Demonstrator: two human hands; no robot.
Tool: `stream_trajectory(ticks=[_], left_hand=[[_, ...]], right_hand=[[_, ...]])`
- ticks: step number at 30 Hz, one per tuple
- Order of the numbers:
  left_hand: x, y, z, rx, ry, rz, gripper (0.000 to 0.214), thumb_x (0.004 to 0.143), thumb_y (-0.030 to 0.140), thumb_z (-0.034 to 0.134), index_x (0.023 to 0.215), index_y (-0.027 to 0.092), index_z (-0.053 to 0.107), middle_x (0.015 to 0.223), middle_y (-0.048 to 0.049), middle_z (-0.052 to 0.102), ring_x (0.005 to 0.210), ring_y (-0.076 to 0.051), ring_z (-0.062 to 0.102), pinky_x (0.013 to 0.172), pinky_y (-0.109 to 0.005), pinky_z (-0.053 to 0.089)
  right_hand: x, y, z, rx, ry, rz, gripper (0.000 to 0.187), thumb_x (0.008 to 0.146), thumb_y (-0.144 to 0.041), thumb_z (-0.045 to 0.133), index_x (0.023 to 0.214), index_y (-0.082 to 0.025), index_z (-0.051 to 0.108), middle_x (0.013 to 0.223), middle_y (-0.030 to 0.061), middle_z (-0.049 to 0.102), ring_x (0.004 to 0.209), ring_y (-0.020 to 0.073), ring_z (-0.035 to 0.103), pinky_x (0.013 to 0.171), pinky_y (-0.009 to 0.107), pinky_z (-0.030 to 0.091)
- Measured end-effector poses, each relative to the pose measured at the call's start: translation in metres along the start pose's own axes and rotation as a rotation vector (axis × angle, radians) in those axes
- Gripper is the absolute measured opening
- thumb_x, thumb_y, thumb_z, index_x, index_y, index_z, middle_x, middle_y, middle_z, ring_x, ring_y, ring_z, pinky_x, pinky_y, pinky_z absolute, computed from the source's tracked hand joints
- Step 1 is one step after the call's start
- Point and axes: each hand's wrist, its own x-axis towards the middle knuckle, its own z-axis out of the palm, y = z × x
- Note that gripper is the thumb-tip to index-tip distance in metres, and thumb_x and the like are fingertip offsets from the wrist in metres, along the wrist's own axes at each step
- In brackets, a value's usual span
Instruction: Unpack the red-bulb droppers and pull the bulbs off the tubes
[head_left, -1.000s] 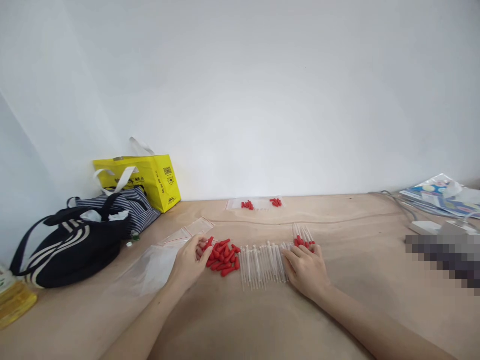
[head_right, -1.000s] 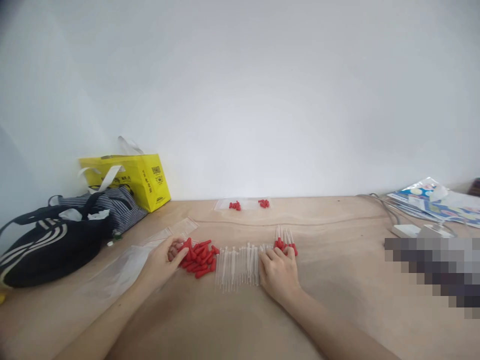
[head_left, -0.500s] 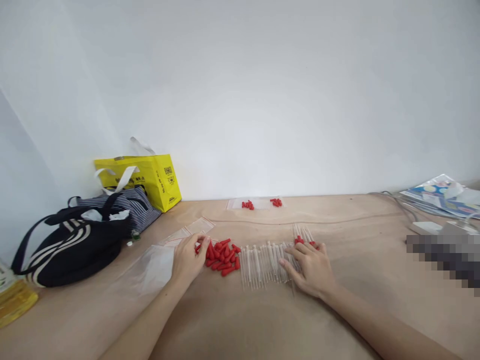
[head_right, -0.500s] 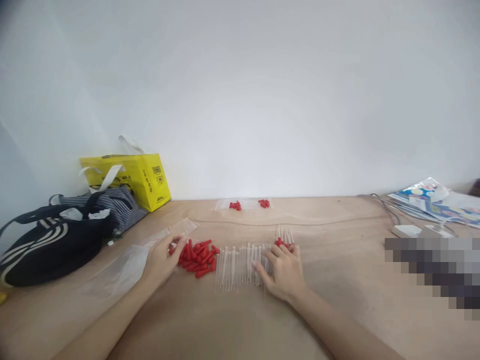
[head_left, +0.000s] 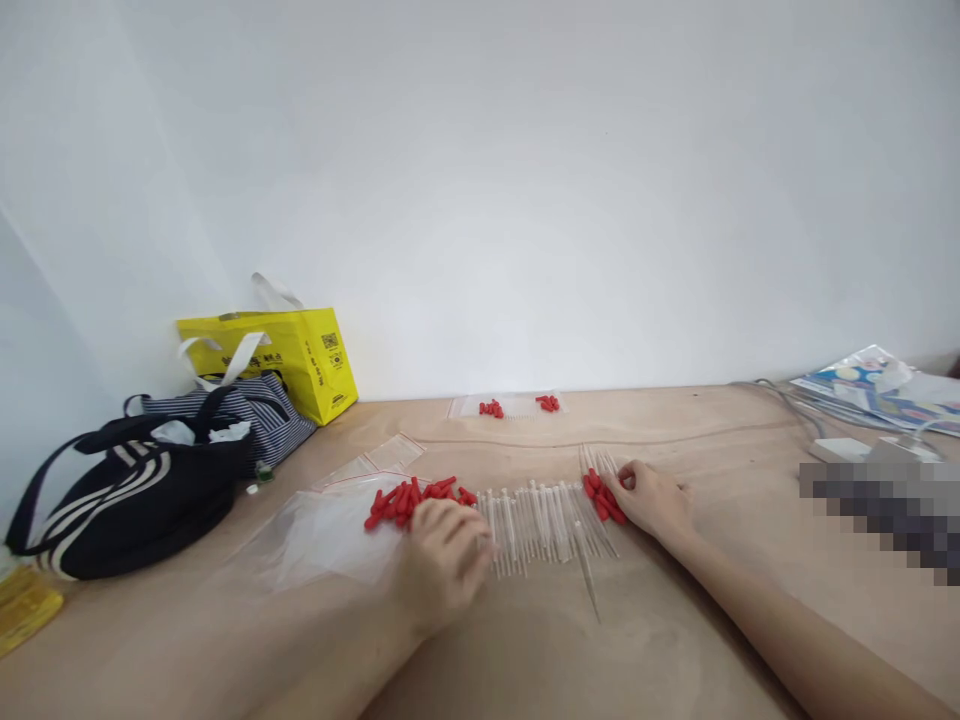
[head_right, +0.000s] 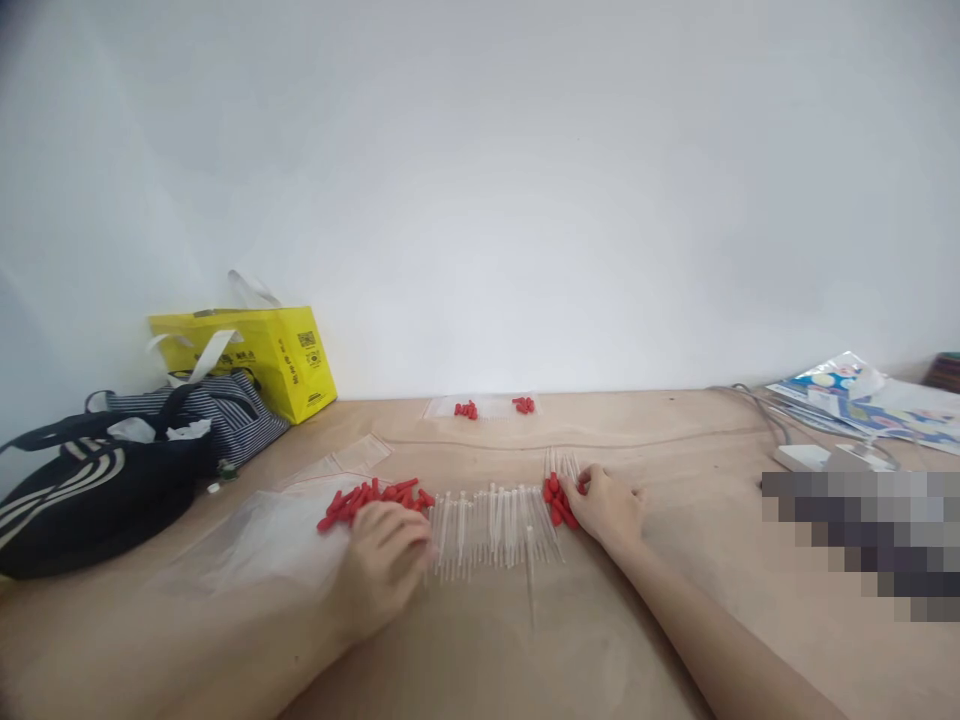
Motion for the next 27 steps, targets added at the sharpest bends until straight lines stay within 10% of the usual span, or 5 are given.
stream_trajectory(ticks=[3,8,27], left_hand=[[-0.001,0.030,0.015,-0.174,-0.103,0.227,0.016,0.075,0.037,0.053,0.078,0.023,0.058,0.083,-0.0026,0.061,0.080,-0.018,0.050,0.077,-0.036,0.031],[0.012,0.058,0.040,-0.285,-0.210,0.206,0.028,0.067,0.044,0.060,0.085,0.022,0.058,0.088,-0.0031,0.058,0.082,-0.018,0.049,0.080,-0.037,0.031],[0.031,0.067,0.069,-0.116,-0.192,0.141,0.014,0.071,0.033,0.061,0.068,0.019,0.060,0.077,-0.0007,0.058,0.076,-0.016,0.047,0.073,-0.035,0.027]], right_hand=[[0.001,0.000,0.000,0.022,0.002,0.015,0.042,0.073,-0.056,0.039,0.078,-0.020,0.060,0.080,0.0075,0.064,0.077,0.0250,0.058,0.079,0.046,0.030],[0.007,0.005,0.000,0.041,-0.060,0.082,0.043,0.079,-0.051,0.031,0.083,-0.020,0.061,0.081,0.0093,0.065,0.083,0.0265,0.058,0.080,0.046,0.030],[0.032,0.014,0.006,0.128,-0.263,0.116,0.045,0.066,-0.060,0.045,0.053,-0.021,0.062,0.053,0.0050,0.061,0.057,0.0205,0.058,0.057,0.031,0.039]])
